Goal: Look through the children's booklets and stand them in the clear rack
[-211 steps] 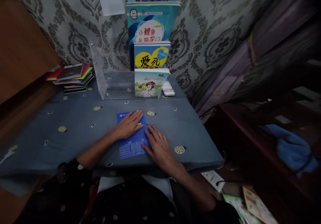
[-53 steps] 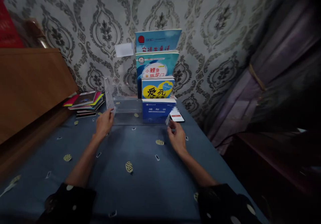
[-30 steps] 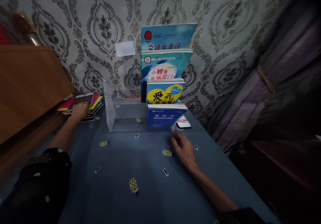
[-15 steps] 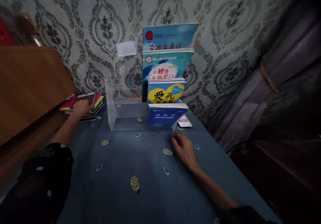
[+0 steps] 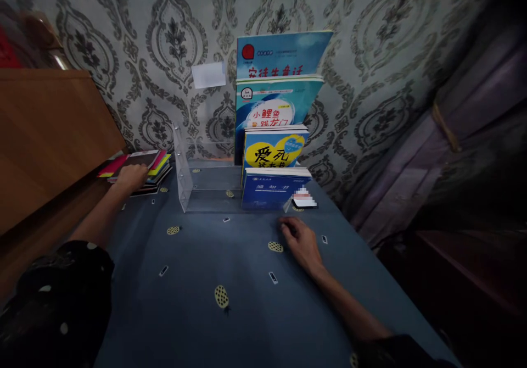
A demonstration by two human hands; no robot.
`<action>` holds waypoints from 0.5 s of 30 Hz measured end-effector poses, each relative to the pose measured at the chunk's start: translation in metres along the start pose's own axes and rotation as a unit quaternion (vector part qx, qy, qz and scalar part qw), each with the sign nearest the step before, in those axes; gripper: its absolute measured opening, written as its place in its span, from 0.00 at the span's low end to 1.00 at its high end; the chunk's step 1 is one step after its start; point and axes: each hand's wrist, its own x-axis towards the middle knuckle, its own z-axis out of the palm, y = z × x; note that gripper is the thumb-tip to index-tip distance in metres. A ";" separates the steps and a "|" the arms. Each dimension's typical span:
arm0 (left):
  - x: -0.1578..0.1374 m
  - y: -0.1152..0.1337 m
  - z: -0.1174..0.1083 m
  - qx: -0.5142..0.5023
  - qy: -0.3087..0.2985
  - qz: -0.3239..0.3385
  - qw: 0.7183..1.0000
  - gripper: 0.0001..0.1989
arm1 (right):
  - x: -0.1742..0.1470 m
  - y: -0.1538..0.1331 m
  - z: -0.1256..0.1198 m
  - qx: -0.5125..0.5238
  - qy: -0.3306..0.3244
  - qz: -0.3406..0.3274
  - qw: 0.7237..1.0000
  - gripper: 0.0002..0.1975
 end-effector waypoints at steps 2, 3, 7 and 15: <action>-0.020 0.002 -0.003 0.040 0.001 -0.010 0.999 0.18 | 0.000 -0.002 -0.001 -0.001 -0.005 -0.003 1.000 0.19; -0.032 0.003 -0.004 0.056 0.003 -0.009 0.998 0.18 | 0.000 -0.002 -0.001 -0.001 -0.006 -0.005 1.000 0.19; -0.081 0.011 0.001 0.111 0.055 0.019 0.992 0.19 | 0.000 -0.003 -0.001 -0.003 -0.008 -0.001 1.000 0.17; -0.101 0.009 0.055 0.065 0.055 0.056 0.995 0.33 | 0.001 0.000 -0.001 -0.013 -0.007 0.007 1.000 0.15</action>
